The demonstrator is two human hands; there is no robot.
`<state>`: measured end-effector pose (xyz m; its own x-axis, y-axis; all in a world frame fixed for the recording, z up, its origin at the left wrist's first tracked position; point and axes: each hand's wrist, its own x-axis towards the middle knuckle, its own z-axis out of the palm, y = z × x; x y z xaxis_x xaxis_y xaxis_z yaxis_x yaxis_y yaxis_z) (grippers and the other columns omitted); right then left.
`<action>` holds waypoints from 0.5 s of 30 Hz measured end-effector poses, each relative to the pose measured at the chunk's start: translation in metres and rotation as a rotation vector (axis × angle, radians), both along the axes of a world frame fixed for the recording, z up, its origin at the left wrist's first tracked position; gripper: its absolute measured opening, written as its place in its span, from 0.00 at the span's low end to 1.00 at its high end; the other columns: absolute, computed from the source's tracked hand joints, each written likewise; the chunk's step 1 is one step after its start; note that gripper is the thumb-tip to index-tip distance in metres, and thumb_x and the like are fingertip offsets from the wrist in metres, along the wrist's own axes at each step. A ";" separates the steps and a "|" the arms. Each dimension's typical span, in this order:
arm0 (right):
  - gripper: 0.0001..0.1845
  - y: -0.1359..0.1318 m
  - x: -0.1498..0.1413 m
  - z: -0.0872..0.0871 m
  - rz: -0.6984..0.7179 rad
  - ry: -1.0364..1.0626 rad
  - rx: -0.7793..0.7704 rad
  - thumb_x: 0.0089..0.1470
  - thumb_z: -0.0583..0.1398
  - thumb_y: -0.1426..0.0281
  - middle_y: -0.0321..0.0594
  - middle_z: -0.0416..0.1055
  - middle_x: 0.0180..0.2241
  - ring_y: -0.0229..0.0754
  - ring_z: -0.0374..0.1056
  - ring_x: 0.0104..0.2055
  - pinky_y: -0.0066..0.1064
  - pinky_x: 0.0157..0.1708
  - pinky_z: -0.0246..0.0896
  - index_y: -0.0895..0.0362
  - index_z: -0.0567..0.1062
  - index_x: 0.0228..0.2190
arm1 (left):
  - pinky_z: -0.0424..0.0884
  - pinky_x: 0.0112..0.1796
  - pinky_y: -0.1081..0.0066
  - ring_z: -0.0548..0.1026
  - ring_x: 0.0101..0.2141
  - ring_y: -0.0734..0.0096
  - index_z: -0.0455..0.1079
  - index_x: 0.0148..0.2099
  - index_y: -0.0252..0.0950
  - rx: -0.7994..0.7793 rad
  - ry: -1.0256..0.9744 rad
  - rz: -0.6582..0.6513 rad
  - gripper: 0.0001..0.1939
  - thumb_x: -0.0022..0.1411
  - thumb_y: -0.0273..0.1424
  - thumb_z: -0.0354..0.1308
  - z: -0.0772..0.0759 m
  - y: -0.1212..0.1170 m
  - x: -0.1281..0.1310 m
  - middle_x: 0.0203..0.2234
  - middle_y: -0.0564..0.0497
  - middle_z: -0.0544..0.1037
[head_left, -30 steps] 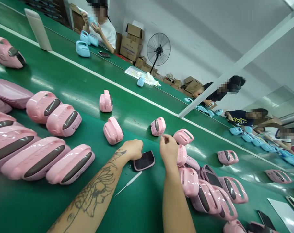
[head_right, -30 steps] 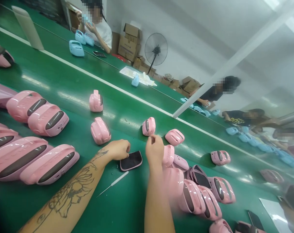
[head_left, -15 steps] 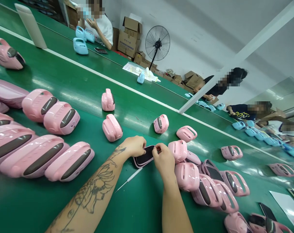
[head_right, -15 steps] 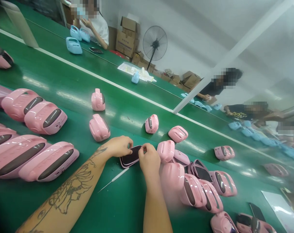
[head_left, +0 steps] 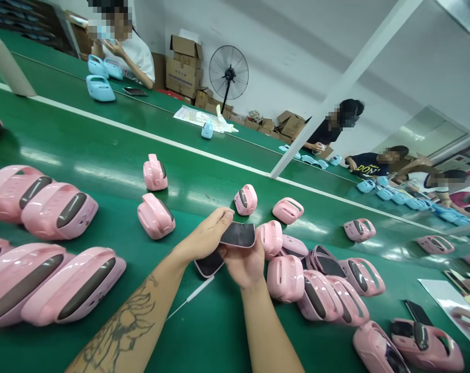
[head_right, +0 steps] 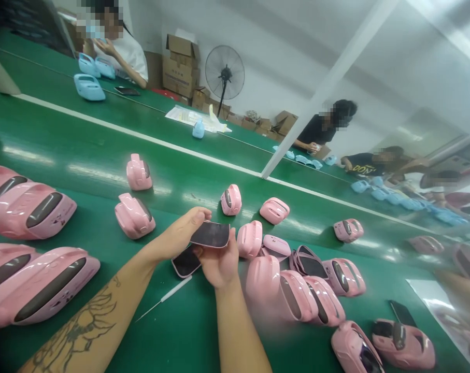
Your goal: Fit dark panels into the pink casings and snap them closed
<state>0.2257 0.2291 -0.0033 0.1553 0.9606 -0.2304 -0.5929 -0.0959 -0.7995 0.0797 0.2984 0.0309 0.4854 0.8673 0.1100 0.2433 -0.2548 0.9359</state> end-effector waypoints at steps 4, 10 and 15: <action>0.32 -0.003 0.001 0.006 0.081 0.437 0.101 0.63 0.59 0.38 0.43 0.86 0.50 0.55 0.79 0.54 0.56 0.58 0.74 0.50 0.81 0.49 | 0.71 0.62 0.54 0.78 0.59 0.50 0.76 0.60 0.40 0.213 0.212 -0.005 0.29 0.82 0.48 0.39 0.028 0.013 0.024 0.50 0.42 0.85; 0.34 0.000 0.008 0.003 0.106 0.621 0.141 0.63 0.60 0.37 0.45 0.85 0.53 0.52 0.79 0.57 0.49 0.60 0.72 0.52 0.81 0.51 | 0.72 0.63 0.47 0.76 0.63 0.41 0.73 0.68 0.34 0.389 0.519 -0.164 0.26 0.76 0.43 0.59 0.084 0.070 0.161 0.66 0.35 0.76; 0.28 0.005 0.012 -0.001 0.070 0.625 0.135 0.64 0.60 0.41 0.40 0.86 0.52 0.52 0.78 0.61 0.52 0.67 0.69 0.49 0.84 0.46 | 0.81 0.55 0.48 0.80 0.56 0.53 0.73 0.65 0.35 0.500 0.687 -0.406 0.22 0.75 0.40 0.66 0.066 0.092 0.289 0.61 0.40 0.78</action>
